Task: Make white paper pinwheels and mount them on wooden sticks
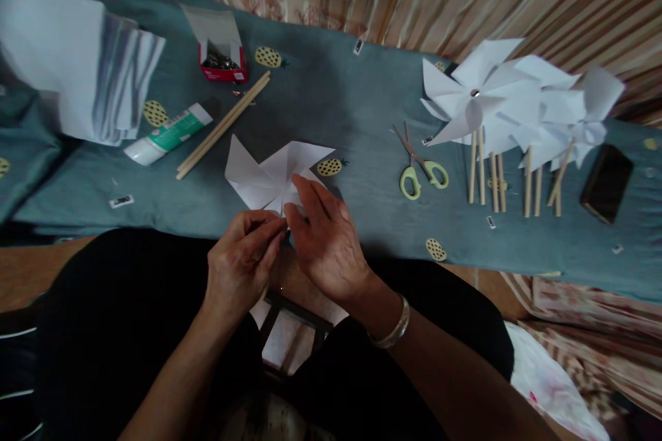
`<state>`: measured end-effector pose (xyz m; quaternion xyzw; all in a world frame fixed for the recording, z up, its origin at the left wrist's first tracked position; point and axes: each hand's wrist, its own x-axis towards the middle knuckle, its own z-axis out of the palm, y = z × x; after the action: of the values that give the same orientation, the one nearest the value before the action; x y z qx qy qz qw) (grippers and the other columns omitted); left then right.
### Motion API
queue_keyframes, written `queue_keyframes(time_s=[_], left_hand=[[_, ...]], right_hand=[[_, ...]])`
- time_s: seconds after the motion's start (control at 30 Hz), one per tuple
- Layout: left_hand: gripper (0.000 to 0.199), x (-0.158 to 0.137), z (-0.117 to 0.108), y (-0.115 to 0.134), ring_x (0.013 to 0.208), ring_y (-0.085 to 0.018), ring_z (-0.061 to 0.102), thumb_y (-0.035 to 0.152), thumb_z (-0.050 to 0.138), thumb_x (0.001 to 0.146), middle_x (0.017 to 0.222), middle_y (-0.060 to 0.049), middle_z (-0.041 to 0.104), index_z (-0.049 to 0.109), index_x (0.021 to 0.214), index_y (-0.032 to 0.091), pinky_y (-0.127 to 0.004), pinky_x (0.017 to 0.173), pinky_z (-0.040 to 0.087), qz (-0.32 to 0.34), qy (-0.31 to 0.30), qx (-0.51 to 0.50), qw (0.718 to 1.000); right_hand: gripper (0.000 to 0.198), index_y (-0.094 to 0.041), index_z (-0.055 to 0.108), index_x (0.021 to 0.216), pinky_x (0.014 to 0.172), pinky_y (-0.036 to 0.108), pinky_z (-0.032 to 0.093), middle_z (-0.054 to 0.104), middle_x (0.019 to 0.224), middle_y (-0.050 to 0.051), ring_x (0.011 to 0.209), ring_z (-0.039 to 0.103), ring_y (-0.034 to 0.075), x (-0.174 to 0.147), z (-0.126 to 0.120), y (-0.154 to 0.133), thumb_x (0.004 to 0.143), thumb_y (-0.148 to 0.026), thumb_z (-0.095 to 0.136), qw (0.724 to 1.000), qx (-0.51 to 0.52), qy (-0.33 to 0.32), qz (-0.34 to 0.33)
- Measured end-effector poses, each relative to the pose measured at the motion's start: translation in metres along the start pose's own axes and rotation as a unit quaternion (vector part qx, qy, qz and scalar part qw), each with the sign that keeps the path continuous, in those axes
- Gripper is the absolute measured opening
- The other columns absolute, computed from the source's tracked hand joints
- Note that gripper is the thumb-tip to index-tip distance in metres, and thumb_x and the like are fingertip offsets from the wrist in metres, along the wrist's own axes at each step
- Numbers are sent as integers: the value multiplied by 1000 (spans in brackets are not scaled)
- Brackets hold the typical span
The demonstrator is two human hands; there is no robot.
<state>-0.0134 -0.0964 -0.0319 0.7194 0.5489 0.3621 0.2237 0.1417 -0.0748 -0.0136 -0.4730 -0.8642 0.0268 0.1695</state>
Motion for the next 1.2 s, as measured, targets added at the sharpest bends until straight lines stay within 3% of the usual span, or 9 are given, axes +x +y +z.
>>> queue_keyframes(time_s=[0.43,0.9,1.07,1.2], left_hand=[[20,0,0,0,89,-19,64,16,56,90,97,-9,64,68,105,14,-33,76,57,-5,0,-8,1000],[19,-1,1,1,89,-18,64,17,56,91,97,-8,63,67,106,16,-33,76,57,-4,2,-8,1000],[19,1,0,2,88,-19,64,16,56,90,97,-9,64,68,105,13,-33,76,57,-5,0,-8,1000],[19,2,0,2,89,-19,64,15,56,90,97,-9,64,68,105,13,-33,76,57,-6,1,-5,1000]], right_hand=[[32,-15,59,115,104,45,44,44,143,16,139,33,27,6,2,1,100,-19,31,999,-28,-14,13],[29,-13,55,119,103,48,43,43,145,18,137,36,31,9,4,1,99,-19,35,999,-27,-24,6],[30,-19,54,124,107,49,38,42,147,14,141,34,30,9,6,-1,98,-19,37,999,15,-36,35],[30,-15,56,120,107,49,36,39,149,17,144,28,31,9,10,2,99,-20,36,999,8,-18,29]])
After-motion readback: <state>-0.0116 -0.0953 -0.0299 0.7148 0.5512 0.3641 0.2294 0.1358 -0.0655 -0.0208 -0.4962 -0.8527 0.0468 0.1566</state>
